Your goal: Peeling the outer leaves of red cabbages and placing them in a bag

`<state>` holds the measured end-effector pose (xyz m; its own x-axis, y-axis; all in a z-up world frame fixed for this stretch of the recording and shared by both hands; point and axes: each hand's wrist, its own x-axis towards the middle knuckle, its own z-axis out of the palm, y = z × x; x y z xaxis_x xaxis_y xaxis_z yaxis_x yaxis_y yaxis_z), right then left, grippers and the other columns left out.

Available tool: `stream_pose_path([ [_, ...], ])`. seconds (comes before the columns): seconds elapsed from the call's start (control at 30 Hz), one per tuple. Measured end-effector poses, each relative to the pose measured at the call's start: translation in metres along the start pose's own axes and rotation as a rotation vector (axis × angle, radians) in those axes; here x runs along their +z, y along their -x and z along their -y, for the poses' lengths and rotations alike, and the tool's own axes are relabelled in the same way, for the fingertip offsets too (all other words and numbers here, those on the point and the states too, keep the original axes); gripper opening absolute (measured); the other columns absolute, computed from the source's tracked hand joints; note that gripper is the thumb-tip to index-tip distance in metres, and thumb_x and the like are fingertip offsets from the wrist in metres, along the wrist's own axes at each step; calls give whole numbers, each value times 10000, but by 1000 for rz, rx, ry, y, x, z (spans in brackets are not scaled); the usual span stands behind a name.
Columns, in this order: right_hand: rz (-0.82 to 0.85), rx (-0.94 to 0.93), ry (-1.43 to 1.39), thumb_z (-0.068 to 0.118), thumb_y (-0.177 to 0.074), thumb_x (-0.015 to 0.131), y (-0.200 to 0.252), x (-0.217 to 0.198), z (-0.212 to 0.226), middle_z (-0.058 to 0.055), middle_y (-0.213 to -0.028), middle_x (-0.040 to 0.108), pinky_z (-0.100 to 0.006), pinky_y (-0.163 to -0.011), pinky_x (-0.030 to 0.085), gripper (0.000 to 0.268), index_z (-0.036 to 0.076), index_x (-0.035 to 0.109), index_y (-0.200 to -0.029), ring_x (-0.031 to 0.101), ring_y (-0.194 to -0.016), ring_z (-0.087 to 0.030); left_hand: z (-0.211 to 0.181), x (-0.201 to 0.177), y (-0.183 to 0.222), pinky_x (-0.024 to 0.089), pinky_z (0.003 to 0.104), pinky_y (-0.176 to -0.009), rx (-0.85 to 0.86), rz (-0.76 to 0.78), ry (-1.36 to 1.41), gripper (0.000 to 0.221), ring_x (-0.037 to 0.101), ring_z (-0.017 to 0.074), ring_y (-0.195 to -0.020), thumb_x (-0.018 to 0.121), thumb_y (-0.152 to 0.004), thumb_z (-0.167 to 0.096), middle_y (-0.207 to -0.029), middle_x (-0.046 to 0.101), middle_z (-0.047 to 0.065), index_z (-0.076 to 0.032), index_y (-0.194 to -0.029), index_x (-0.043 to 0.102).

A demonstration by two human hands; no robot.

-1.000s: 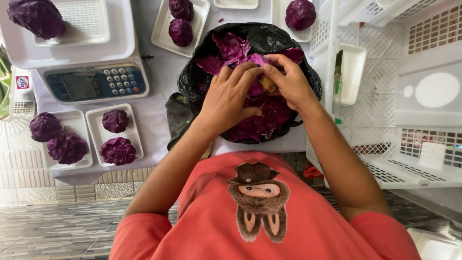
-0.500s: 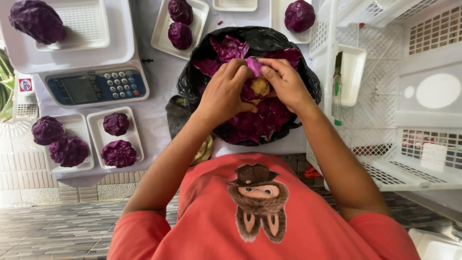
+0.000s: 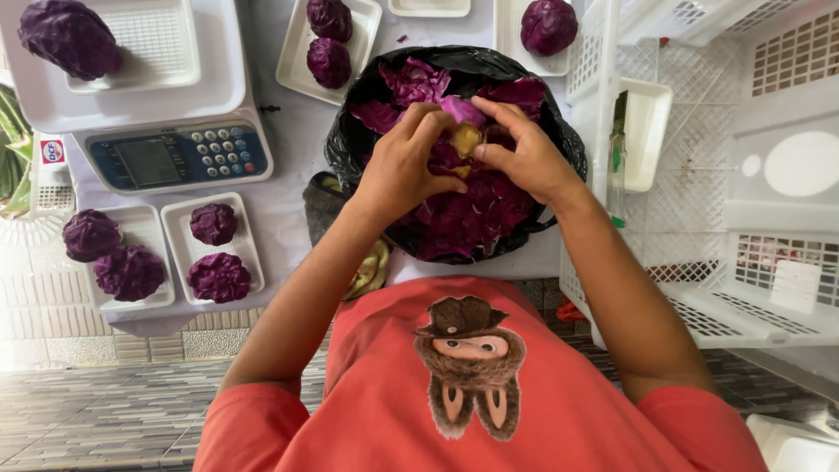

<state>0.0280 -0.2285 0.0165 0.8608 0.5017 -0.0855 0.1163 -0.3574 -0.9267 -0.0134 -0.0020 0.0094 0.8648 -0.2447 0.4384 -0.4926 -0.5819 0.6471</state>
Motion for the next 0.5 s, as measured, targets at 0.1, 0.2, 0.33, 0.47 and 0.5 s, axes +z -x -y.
stream_pose_path([
  [0.1, 10, 66, -207, 29, -873, 677, 4, 13, 10, -112, -1456, 431, -521, -1173, 348, 678, 94, 493, -1523, 305, -1433, -238, -4, 3, 1, 608, 484, -805, -13, 18, -23, 969, 696, 399, -953, 1004, -527, -407, -1221, 551, 101, -171, -1353, 556],
  [0.2, -20, 208, -374, -101, -771, 476, 0, 13, 1, -159, -1524, 418, -325, -935, 565, 814, 174, 491, -1537, 532, -1159, -156, -1, 6, 1, 619, 490, -829, -44, 24, -20, 961, 708, 406, -974, 1010, -522, -433, -1228, 544, 81, -204, -1345, 571],
  [0.33, -101, 167, -213, -80, -795, 463, -2, 23, 13, -232, -1481, 456, -489, -1111, 439, 737, 142, 531, -1495, 426, -1370, -307, 1, 4, 3, 623, 510, -832, -77, 29, -3, 979, 711, 417, -977, 1010, -524, -451, -1253, 533, 69, -227, -1364, 560],
  [0.47, -109, 151, -14, -56, -810, 525, -1, 26, 17, -229, -1513, 438, -568, -1182, 332, 726, 131, 470, -1510, 349, -1461, -382, 3, -1, 6, 614, 584, -833, -122, 57, 16, 1060, 685, 494, -976, 1018, -515, -441, -1267, 495, 110, -219, -1426, 523],
  [0.5, -102, 143, 55, -41, -813, 551, 0, 26, 15, -231, -1529, 424, -573, -1189, 329, 746, 126, 431, -1531, 344, -1466, -396, 2, -3, 7, 609, 604, -840, -138, 76, 16, 1080, 676, 513, -999, 1019, -512, -429, -1270, 484, 108, -238, -1449, 518],
])
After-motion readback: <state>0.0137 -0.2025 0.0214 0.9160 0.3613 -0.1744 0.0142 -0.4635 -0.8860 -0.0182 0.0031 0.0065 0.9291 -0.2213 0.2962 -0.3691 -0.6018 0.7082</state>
